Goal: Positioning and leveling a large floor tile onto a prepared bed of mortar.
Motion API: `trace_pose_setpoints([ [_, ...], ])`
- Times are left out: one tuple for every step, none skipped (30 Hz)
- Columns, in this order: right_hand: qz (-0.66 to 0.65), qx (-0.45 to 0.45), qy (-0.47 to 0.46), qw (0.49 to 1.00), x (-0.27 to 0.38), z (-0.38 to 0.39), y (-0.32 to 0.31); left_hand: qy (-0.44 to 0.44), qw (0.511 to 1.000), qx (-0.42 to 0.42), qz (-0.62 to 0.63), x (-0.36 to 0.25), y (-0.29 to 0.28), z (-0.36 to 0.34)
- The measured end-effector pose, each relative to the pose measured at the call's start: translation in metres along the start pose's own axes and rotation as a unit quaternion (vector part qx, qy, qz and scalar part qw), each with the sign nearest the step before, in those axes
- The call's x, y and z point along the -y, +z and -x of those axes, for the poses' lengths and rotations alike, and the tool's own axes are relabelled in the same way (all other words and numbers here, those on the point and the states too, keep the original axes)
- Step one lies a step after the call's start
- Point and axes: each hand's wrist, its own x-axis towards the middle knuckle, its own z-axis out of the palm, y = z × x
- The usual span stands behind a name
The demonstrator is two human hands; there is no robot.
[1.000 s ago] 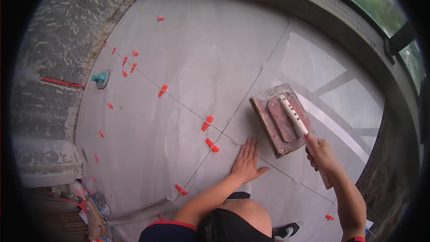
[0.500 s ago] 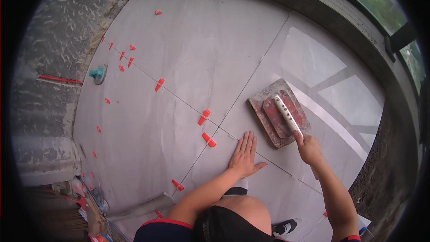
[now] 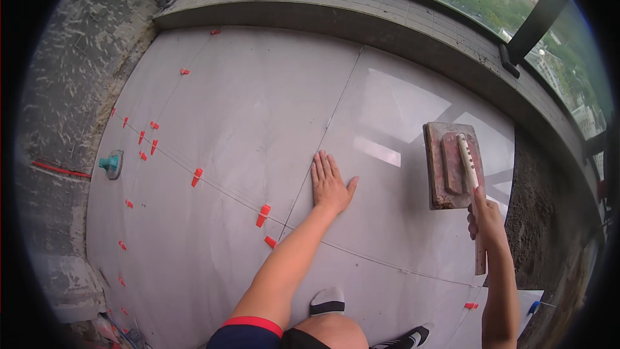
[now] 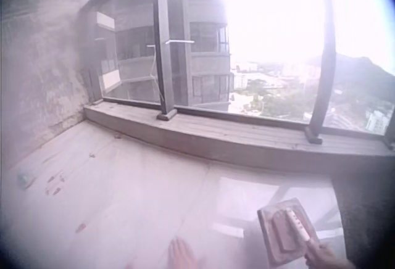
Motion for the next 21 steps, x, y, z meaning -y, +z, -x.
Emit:
trace_pose_setpoints([
  [-0.019, -0.038, -0.05, 0.998, 0.018, 0.003, -0.014, -0.016, 1.0, 0.009, -0.014, -0.001, 0.0, -0.012],
  [-0.042, -0.082, -0.078, 0.993, 0.037, 0.004, -0.029, -0.026, 0.999, 0.027, -0.023, -0.003, -0.001, -0.022],
  [-0.085, -0.116, -0.138, 0.98, 0.056, 0.005, -0.04, -0.017, 0.999, 0.017, -0.03, -0.006, -0.001, -0.031],
  [-0.107, -0.166, -0.162, 0.967, 0.075, 0.001, -0.051, -0.038, 0.999, 0.013, -0.025, -0.01, -0.002, -0.039],
  [-0.13, -0.155, -0.218, 0.955, 0.091, -0.004, -0.06, -0.062, 0.998, 0.017, -0.028, -0.015, -0.001, -0.044],
  [-0.161, -0.19, -0.227, 0.942, 0.103, -0.011, -0.061, -0.054, 0.998, 0.015, -0.024, -0.02, 0.0, -0.05],
  [-0.175, -0.206, -0.302, 0.914, 0.11, -0.02, -0.057, -0.082, 0.996, 0.01, -0.027, -0.025, 0.002, -0.056],
  [-0.196, -0.237, -0.269, 0.913, 0.11, -0.031, -0.043, -0.112, 0.993, 0.011, -0.042, -0.03, 0.005, -0.062],
  [-0.2, -0.256, -0.318, 0.891, 0.105, -0.043, -0.022, -0.1, 0.994, 0.008, -0.03, -0.034, 0.008, -0.067],
  [-0.196, -0.285, -0.295, 0.891, 0.094, -0.057, 0.009, -0.12, 0.992, -0.002, -0.031, -0.037, 0.01, -0.07],
  [-0.186, -0.27, -0.215, 0.92, 0.081, -0.068, 0.042, -0.141, 0.989, -0.017, -0.033, -0.039, 0.012, -0.073],
  [-0.145, -0.234, -0.129, 0.953, 0.069, -0.08, 0.075, -0.141, 0.989, -0.017, -0.032, -0.041, 0.013, -0.074],
  [0.003, -0.191, -0.093, 0.977, 0.063, -0.095, 0.105, -0.14, 0.989, -0.027, -0.025, -0.042, 0.013, -0.074],
  [0.001, -0.092, -0.037, 0.995, 0.063, -0.112, 0.118, -0.149, 0.988, -0.017, -0.04, -0.042, 0.012, -0.075],
  [0.024, -0.01, 0.093, 0.995, 0.068, -0.124, 0.128, -0.134, 0.99, -0.028, -0.019, -0.043, 0.01, -0.072],
  [-0.022, 0.05, 0.06, 0.997, 0.083, -0.137, 0.122, -0.128, 0.991, -0.035, -0.021, -0.043, 0.009, -0.075],
  [-0.045, 0.076, 0.061, 0.994, 0.101, -0.143, 0.109, -0.129, 0.991, -0.038, -0.025, -0.043, 0.006, -0.072],
  [-0.046, 0.099, 0.024, 0.994, 0.124, -0.143, 0.091, -0.13, 0.99, -0.04, -0.023, -0.044, 0.004, -0.074],
  [-0.047, 0.119, 0.015, 0.992, 0.145, -0.136, 0.075, -0.133, 0.99, -0.032, -0.021, -0.044, 0.003, -0.072],
  [-0.074, 0.122, -0.051, 0.989, 0.166, -0.127, 0.059, -0.14, 0.99, -0.014, -0.026, -0.045, 0.002, -0.074],
  [-0.073, 0.095, -0.064, 0.991, 0.182, -0.115, 0.041, -0.134, 0.99, -0.027, -0.016, -0.046, 0.002, -0.074],
])
